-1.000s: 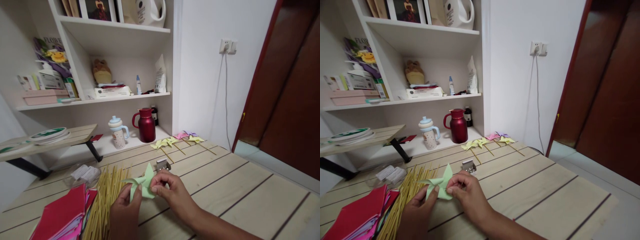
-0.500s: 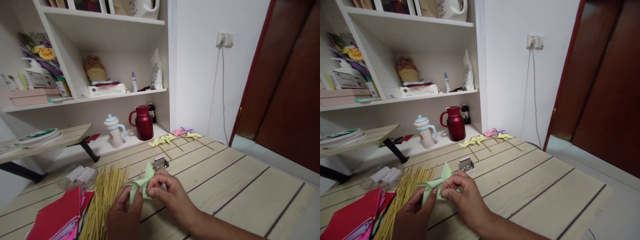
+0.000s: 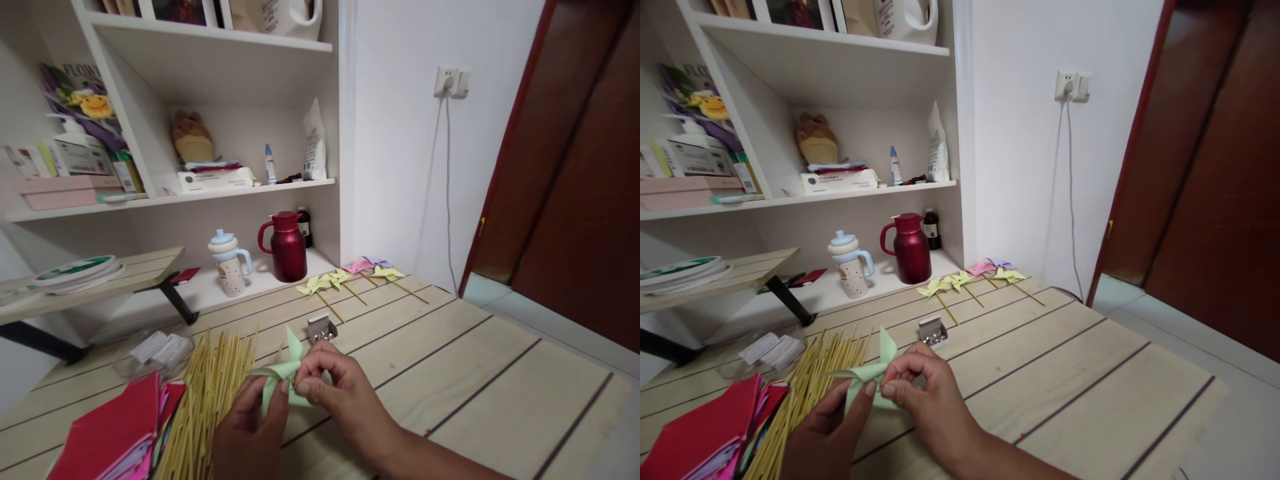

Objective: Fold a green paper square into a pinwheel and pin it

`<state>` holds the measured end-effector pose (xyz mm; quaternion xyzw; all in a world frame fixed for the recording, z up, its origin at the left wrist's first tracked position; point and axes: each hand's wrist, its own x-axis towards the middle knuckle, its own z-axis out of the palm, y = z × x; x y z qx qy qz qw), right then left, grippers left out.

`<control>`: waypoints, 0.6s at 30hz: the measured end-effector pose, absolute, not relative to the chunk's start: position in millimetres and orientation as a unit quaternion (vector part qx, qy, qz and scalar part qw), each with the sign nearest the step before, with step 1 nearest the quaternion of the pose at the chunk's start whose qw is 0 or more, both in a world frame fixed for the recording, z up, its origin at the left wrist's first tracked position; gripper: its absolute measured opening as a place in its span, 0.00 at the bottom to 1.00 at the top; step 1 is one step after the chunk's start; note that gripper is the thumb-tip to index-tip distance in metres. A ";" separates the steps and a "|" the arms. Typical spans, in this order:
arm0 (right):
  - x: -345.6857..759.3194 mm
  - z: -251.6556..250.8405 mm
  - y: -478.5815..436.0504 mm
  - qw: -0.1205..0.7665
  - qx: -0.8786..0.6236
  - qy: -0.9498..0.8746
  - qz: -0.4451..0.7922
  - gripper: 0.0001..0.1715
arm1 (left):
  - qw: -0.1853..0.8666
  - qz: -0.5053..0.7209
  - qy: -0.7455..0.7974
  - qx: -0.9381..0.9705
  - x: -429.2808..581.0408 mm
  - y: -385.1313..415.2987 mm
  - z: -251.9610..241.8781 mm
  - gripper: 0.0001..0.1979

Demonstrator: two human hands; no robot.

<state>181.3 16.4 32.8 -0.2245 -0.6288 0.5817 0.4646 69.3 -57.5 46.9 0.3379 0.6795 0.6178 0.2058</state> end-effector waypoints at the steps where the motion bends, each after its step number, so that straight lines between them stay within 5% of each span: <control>1: 181.3 33.2 16.1 0.464 -0.225 -0.628 0.583 0.03 | 0.205 0.618 0.678 0.341 69.2 -57.7 47.0 0.08; 18: 180.1 32.9 14.4 0.458 -0.238 -0.626 0.584 0.03 | 0.219 0.600 0.699 0.321 68.4 -58.9 46.4 0.10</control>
